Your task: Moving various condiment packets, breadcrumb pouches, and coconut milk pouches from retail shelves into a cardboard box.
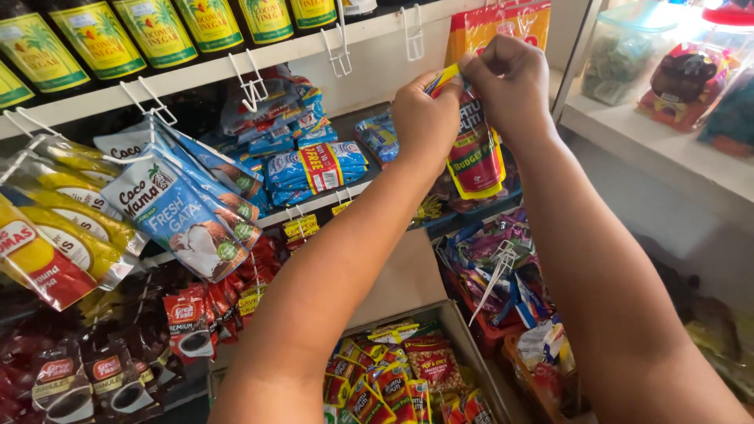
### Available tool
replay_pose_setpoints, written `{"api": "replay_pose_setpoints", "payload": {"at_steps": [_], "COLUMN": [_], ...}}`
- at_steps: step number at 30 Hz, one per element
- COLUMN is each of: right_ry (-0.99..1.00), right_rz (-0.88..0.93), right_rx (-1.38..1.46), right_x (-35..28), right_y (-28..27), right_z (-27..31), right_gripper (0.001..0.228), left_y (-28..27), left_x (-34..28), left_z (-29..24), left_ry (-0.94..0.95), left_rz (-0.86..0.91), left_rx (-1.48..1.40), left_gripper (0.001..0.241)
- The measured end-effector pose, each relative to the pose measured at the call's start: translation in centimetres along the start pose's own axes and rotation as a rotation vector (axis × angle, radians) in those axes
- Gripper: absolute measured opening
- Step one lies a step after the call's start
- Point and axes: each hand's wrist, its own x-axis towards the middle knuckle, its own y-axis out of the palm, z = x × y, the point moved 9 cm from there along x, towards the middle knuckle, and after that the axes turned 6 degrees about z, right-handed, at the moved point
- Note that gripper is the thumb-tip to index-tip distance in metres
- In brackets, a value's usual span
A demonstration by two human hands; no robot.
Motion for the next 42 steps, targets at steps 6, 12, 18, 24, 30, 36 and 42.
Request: {"api": "replay_pose_setpoints", "payload": {"at_steps": [6,12,18,24,30,36,42], "right_ry": [-0.027,0.152,0.211,0.642,1.046,1.622,1.824], "right_rz": [-0.002,0.026,0.216,0.423,0.432,0.378,0.272], "right_rx": [0.116,0.34,0.681,0.94,0.991,0.967,0.935], "right_x": [-1.9,-7.5,-18.1,-33.7,-50.0,-63.3,-68.6], "right_y": [-0.4,0.3,4.4,9.7,16.3,23.6,29.5], "right_z": [0.5,-0.7,-1.9,-9.8,-15.4,-15.0,-13.0], "right_gripper": [0.027,0.018,0.047,0.084,0.074,0.056,0.044], "left_y": [-0.1,-1.0,-3.4,-6.1,-11.1,-19.2,-27.0], "left_x": [-1.7,-5.6,-12.3,-22.9,-35.2,-50.1,-59.2], "left_z": [-0.4,0.5,3.5,9.4,20.8,33.7,40.2], "left_ry": [-0.031,-0.041,-0.053,-0.428,-0.773,-1.107,-1.224], "left_rz": [0.008,0.085,0.126,0.182,0.017,-0.253,-0.543], "left_rx": [0.033,0.154,-0.099,-0.304,-0.417,-0.284,-0.295], "left_gripper": [0.027,0.025,0.019,0.018,0.017,0.024,0.027]}}
